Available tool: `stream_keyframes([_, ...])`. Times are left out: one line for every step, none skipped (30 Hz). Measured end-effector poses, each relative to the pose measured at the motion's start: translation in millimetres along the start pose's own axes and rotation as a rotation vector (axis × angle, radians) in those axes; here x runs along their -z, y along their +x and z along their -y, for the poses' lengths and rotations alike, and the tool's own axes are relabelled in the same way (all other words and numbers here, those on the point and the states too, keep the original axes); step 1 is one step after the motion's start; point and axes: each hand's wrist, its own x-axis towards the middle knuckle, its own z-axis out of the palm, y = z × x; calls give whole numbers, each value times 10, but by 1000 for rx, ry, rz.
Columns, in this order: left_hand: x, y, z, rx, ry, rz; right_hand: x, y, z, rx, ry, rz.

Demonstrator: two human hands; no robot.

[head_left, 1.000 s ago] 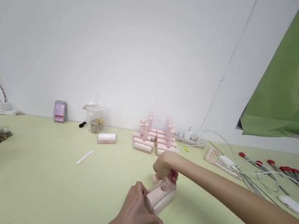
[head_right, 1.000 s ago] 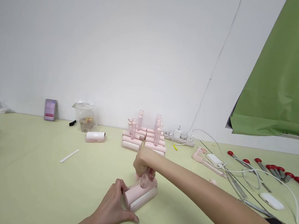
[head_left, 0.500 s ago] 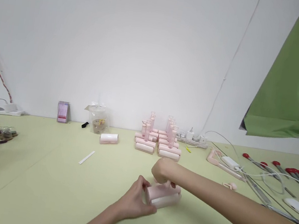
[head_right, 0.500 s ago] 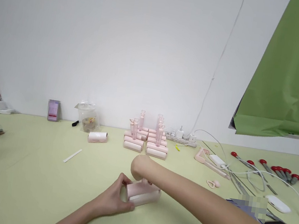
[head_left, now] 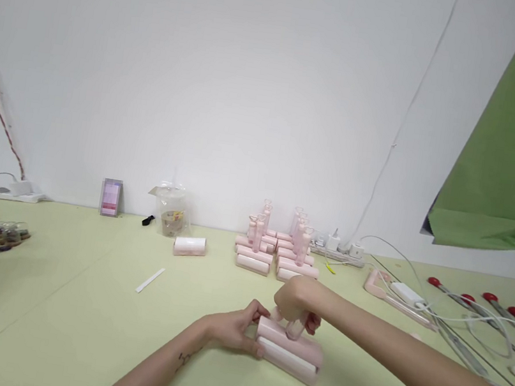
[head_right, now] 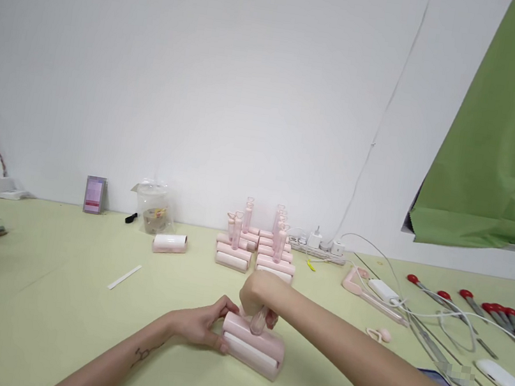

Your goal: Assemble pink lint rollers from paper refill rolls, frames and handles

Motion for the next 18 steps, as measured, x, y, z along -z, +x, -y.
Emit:
stream_keyframes([21, 6, -19, -8, 0, 17, -1, -2, -3, -8, 11, 3])
stream_keyframes([28, 5, -43, -4, 5, 23, 0, 0, -2, -19, 26, 4])
stream_keyframes([17, -3, -71, 18, 22, 7, 2, 3, 3, -31, 43, 5])
stream_keyframes([-16, -19, -101, 63, 54, -30, 5, 6, 10, -42, 60, 5])
stream_keyframes([-74, -40, -132, 125, 102, -91, 8, 8, 18, -51, 72, 3])
stream_keyframes([-155, -65, -164, 193, 157, -170, 9, 7, 27, -59, 80, 2])
stream_keyframes([-257, -91, -195, 258, 215, -256, 8, 5, 36, -64, 82, 3])
stream_keyframes([-373, -115, -227, 314, 267, -340, 4, 3, 44, -68, 81, 4])
stream_keyframes([-494, -135, -262, 353, 305, -418, -3, 2, 52, -72, 77, 5])
stream_keyframes([-612, -148, -301, 386, 334, -482, -13, 3, 61, -75, 73, 5])
stream_keyframes([-720, -152, -343, 411, 351, -531, -24, 7, 69, -78, 70, 4])
stream_keyframes([-811, -148, -389, 433, 366, -558, -37, 15, 77, -79, 65, 0])
stream_keyframes([-883, -136, -437, 452, 384, -571, -51, 25, 84, -79, 60, -3])
stream_keyframes([-937, -117, -485, 470, 406, -572, -65, 36, 91, -77, 54, -7])
stream_keyframes([-976, -93, -531, 487, 433, -567, -79, 46, 97, -73, 49, -12])
stream_keyframes([-1006, -66, -573, 510, 462, -565, -93, 52, 101, -66, 47, -17])
stream_keyframes([-1032, -39, -608, 539, 485, -569, -107, 53, 103, -58, 48, -24])
stream_keyframes([-1056, -12, -637, 571, 494, -574, -120, 47, 105, -49, 52, -31])
